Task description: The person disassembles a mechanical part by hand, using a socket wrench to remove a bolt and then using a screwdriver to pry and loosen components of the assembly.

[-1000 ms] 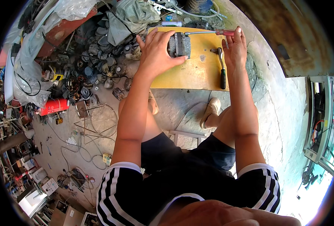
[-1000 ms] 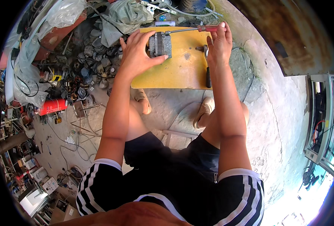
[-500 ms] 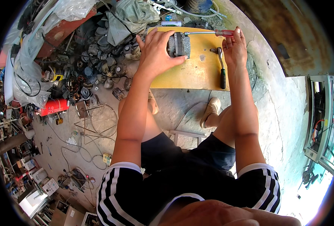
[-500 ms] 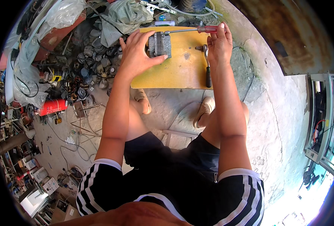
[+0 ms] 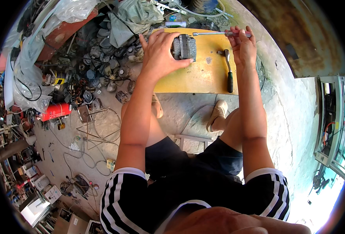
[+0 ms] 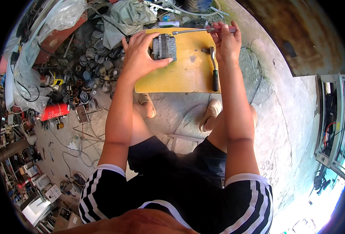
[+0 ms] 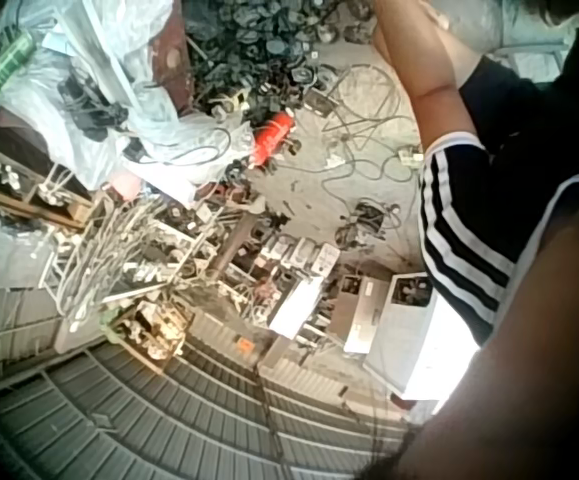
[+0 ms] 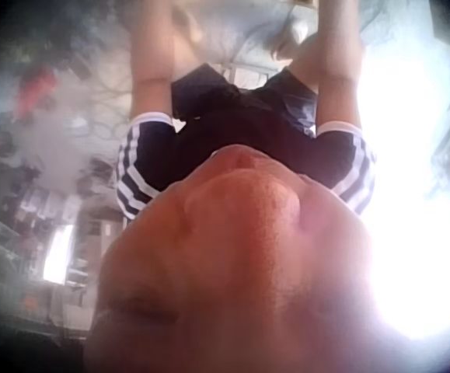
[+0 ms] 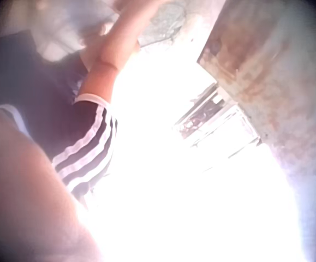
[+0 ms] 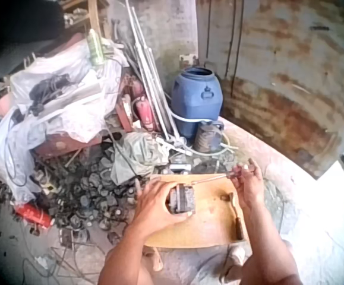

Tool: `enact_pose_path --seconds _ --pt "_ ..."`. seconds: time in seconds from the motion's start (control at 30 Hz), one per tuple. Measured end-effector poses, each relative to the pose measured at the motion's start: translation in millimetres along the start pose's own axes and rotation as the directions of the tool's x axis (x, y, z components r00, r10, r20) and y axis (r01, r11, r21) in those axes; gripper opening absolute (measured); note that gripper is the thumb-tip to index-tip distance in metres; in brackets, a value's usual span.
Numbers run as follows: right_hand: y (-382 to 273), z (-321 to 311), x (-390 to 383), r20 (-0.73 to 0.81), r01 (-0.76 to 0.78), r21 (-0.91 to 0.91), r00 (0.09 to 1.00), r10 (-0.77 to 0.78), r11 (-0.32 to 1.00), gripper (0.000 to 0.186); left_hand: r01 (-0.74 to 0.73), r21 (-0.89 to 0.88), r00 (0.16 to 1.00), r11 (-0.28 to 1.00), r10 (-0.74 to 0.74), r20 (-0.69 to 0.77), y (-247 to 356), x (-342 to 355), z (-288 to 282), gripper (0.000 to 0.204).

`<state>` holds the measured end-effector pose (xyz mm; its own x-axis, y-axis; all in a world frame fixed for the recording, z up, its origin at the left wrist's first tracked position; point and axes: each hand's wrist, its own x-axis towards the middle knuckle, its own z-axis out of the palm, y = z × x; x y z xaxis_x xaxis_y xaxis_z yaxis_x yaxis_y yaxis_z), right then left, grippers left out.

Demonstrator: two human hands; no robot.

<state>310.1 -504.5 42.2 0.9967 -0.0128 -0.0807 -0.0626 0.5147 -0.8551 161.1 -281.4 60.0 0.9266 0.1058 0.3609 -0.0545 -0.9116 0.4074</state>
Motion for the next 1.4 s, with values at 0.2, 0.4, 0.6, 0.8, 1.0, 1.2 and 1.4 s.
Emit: enact_pose_path --seconds 0.2,0.4,0.6,0.8,1.0,1.2,1.4 --pt "-15.2 -9.4 6.3 0.007 0.019 -0.038 1.000 -0.019 0.999 0.046 -0.029 0.008 0.999 1.000 0.029 -0.024 1.0 -0.6 -2.5 0.082" --pt "-22.7 2.4 -7.0 0.330 0.427 -0.328 0.888 -0.321 0.843 0.040 -0.036 0.027 0.999 0.999 0.036 -0.018 3.3 -5.3 -8.3 0.078" --pt "-17.8 24.9 -41.1 0.569 0.614 -0.425 0.752 -0.331 0.665 0.042 -0.067 0.065 0.997 0.996 0.068 -0.019 7.8 -6.0 -11.5 0.075" --pt "-14.4 29.3 -55.1 0.571 0.735 -0.396 0.666 -0.479 0.550 0.040 -0.080 0.054 0.996 0.995 0.082 -0.040 8.7 -10.8 -7.8 0.076" --pt "-15.2 30.8 -54.1 0.536 0.778 -0.336 0.622 -0.571 0.531 0.037 -0.066 0.067 0.998 0.996 0.067 -0.015 5.0 -13.4 -7.1 0.081" --pt "-13.5 33.9 -56.9 0.474 0.824 -0.243 0.561 -0.679 0.511 0.031 -0.038 0.001 0.999 0.999 0.038 -0.027 2.4 -12.0 -3.1 0.081" --pt "-17.5 26.7 -53.5 0.551 0.790 -0.396 0.612 -0.568 0.468 0.032 0.001 0.003 1.000 1.000 -0.001 0.019 0.1 -12.7 -1.0 0.089"
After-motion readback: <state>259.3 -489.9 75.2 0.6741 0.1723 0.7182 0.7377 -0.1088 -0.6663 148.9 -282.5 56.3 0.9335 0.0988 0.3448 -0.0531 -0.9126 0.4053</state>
